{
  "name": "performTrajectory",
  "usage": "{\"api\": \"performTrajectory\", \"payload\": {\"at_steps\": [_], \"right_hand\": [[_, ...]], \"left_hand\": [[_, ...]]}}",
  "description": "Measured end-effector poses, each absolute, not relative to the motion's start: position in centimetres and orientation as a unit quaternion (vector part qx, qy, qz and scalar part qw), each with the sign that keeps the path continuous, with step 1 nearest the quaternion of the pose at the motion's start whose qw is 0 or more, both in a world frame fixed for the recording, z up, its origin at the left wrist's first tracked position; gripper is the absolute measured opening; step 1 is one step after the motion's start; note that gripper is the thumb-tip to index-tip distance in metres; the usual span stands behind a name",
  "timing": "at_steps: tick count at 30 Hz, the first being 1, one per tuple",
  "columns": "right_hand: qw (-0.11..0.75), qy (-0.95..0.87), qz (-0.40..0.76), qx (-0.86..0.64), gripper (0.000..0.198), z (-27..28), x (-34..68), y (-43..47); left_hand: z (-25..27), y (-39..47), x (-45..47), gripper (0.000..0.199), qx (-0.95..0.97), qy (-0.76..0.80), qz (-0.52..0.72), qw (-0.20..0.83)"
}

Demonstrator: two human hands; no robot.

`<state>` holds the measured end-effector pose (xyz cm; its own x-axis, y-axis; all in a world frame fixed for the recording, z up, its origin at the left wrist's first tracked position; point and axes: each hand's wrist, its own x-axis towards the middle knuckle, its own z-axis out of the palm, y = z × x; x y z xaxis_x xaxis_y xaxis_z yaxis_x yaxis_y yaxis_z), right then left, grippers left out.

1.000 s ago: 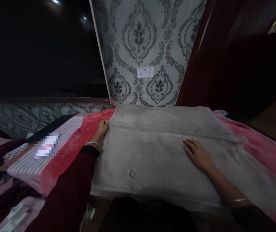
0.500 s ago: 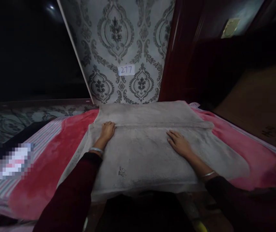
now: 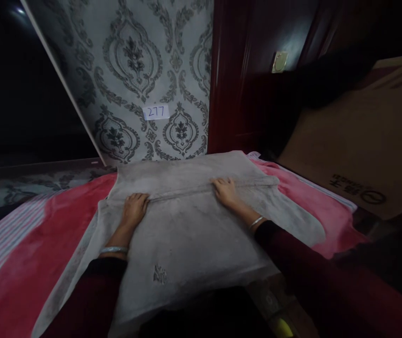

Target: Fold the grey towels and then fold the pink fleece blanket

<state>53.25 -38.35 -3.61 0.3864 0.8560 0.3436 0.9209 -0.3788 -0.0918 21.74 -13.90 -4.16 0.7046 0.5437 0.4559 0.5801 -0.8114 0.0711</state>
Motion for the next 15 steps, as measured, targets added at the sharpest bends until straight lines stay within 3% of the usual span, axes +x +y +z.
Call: {"api": "performTrajectory", "payload": {"at_steps": [9, 13, 15], "right_hand": [[0.139, -0.482, -0.117, -0.857, 0.031, -6.3, 57.6, -38.8], [0.162, -0.416, -0.138, -0.884, 0.03, -6.6, 62.5, -43.7], [0.181, -0.37, -0.155, -0.898, 0.034, -6.8, 64.8, -46.5]], "left_hand": [[-3.8, -12.1, 20.5, 0.022, -0.897, -0.383, -0.218, 0.039], [-2.9, -10.2, 17.6, 0.005, -0.865, -0.426, -0.262, -0.036], [-2.7, -9.1, 16.0, 0.009, -0.805, -0.466, -0.345, -0.125]]}}
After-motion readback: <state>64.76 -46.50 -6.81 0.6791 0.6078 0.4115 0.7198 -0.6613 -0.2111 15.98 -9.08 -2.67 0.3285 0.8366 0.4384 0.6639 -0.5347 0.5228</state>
